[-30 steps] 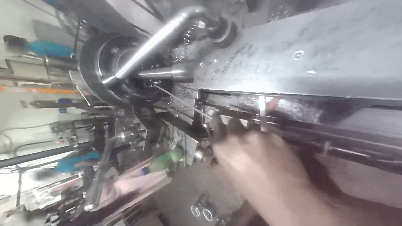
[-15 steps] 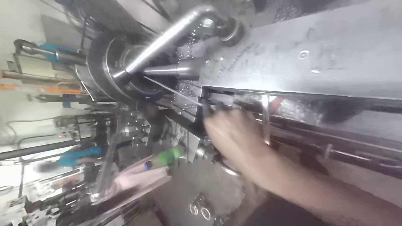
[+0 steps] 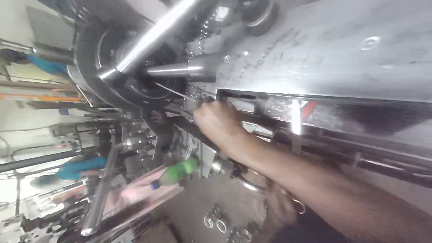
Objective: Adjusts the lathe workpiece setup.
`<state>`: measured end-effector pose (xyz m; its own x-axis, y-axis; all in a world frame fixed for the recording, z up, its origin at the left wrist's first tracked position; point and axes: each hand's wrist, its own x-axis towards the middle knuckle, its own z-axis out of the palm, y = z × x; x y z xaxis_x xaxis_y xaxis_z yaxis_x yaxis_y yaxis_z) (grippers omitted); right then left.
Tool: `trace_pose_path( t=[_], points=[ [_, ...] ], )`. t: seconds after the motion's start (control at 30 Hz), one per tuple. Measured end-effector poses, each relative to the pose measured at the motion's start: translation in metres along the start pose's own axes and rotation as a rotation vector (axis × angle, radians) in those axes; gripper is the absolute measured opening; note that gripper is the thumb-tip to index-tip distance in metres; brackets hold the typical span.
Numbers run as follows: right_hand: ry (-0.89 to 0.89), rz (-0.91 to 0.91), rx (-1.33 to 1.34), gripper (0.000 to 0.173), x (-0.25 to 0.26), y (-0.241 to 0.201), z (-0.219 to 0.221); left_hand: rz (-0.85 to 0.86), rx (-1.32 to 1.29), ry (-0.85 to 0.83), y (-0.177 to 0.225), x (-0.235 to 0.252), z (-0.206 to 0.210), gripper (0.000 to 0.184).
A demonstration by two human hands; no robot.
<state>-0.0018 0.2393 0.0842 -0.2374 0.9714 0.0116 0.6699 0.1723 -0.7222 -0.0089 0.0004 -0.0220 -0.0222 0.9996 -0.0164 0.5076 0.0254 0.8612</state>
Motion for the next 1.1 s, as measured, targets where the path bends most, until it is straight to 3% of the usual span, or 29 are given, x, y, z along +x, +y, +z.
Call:
trace_pose_path(
  t=[0.1,0.23,0.5,0.63,0.73,0.8,0.93,1.0,1.1],
  points=[
    [-0.045,-0.010,0.028,0.020,0.005,-0.005,0.000,0.093,0.057,-0.025,-0.025,-0.012,0.001,0.046],
    [-0.122,-0.047,0.091,0.018,0.027,-0.013,0.007,-0.053,0.127,-0.085,0.015,0.011,-0.006,0.042],
    [-0.236,-0.034,0.211,0.023,0.082,-0.038,0.027,-0.182,0.191,-0.118,0.019,0.004,-0.008,0.021],
    [-0.341,0.036,0.274,0.028,0.081,-0.055,0.014,-0.121,0.173,-0.072,0.019,0.004,-0.007,0.023],
    [-0.375,0.056,0.318,0.030,0.051,-0.050,-0.016,-0.102,0.147,-0.027,0.022,0.005,-0.004,0.029],
    [-0.378,-0.054,0.294,0.030,0.010,-0.023,-0.040,-0.093,0.121,-0.004,0.023,0.005,-0.002,0.040],
    [-0.246,0.095,0.041,0.006,-0.045,-0.014,-0.081,-0.217,0.116,-0.039,0.029,-0.001,-0.004,0.028],
    [-0.144,0.085,-0.056,0.002,-0.086,0.002,-0.105,-0.241,0.076,-0.063,0.034,0.000,-0.008,0.029],
    [-0.050,0.195,-0.215,0.028,-0.149,0.021,-0.121,-0.128,-0.010,-0.037,0.020,0.002,0.000,0.045]
  ],
)
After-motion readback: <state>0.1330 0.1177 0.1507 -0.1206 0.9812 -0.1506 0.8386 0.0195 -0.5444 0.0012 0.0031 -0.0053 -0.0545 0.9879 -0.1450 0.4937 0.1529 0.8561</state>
